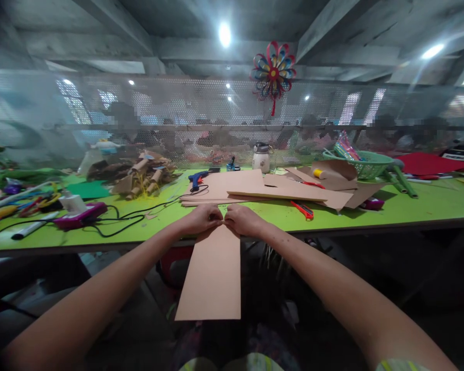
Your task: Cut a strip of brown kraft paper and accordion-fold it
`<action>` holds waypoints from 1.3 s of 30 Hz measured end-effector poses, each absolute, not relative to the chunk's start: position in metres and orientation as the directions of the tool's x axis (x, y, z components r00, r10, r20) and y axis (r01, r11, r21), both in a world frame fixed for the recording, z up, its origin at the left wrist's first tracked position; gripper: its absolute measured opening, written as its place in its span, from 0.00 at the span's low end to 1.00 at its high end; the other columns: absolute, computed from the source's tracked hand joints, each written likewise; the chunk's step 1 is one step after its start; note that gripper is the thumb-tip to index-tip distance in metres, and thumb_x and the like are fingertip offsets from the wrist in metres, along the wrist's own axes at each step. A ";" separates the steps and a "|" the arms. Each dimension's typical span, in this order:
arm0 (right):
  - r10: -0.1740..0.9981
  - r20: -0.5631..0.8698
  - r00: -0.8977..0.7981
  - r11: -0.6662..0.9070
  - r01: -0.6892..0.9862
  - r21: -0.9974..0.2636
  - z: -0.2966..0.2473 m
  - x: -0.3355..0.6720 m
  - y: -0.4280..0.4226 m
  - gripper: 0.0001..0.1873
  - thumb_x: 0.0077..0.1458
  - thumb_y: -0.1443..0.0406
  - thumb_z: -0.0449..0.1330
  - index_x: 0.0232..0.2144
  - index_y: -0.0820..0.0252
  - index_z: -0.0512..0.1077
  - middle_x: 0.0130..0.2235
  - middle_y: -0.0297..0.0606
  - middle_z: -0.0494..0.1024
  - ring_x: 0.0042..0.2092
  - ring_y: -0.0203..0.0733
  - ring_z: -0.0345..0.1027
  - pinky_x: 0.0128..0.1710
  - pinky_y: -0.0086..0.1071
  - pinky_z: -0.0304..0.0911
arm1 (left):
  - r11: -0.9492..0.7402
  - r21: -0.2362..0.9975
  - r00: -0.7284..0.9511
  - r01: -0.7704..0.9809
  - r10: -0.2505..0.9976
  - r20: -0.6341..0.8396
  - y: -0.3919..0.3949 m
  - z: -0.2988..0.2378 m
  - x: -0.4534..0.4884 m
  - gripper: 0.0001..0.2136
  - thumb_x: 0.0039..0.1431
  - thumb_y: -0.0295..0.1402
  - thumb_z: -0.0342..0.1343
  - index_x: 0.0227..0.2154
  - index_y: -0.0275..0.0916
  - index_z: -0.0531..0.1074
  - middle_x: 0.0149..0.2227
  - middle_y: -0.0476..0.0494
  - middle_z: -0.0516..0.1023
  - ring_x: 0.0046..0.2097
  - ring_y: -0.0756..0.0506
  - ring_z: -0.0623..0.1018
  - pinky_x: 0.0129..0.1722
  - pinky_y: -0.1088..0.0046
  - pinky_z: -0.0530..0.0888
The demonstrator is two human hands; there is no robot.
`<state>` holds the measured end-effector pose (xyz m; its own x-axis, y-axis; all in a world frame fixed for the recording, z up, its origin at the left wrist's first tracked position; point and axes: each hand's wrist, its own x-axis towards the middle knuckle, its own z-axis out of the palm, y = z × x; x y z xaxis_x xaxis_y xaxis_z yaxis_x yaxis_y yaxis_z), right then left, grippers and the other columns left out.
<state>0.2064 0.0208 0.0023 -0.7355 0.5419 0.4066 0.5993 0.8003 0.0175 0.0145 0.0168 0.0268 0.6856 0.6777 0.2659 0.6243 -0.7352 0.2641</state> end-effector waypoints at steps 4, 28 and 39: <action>0.556 0.391 -0.733 0.794 0.608 0.009 0.002 0.208 0.020 0.12 0.59 0.65 0.53 0.29 0.65 0.73 0.32 0.40 0.70 0.35 0.37 0.61 0.34 0.29 0.52 | -0.699 0.289 0.654 0.654 0.715 0.248 0.014 0.027 0.013 0.10 0.54 0.35 0.53 0.30 0.33 0.76 0.27 0.45 0.76 0.28 0.50 0.69 0.27 0.78 0.62; 0.669 0.251 -0.700 0.729 0.683 -0.038 0.014 0.230 0.009 0.04 0.53 0.72 0.54 0.31 0.64 0.68 0.34 0.40 0.70 0.36 0.38 0.61 0.33 0.28 0.51 | -0.776 0.128 0.754 0.617 0.630 0.186 0.009 0.037 -0.002 0.09 0.51 0.24 0.48 0.30 0.35 0.73 0.31 0.44 0.74 0.33 0.48 0.71 0.32 0.76 0.64; 0.541 0.240 -0.806 0.836 0.547 -0.049 0.018 0.238 0.004 0.08 0.49 0.77 0.53 0.30 0.64 0.68 0.35 0.40 0.67 0.36 0.38 0.59 0.35 0.27 0.53 | -0.815 0.148 0.798 0.560 0.579 0.170 0.005 0.041 -0.013 0.12 0.49 0.20 0.46 0.31 0.35 0.73 0.32 0.45 0.70 0.32 0.50 0.70 0.31 0.78 0.64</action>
<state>0.2376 0.0042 0.0182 -0.8062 0.5410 0.2395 0.5466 0.8360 -0.0486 -0.0129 0.0050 0.0413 0.7976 0.5786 0.1703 0.5599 -0.8153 0.1476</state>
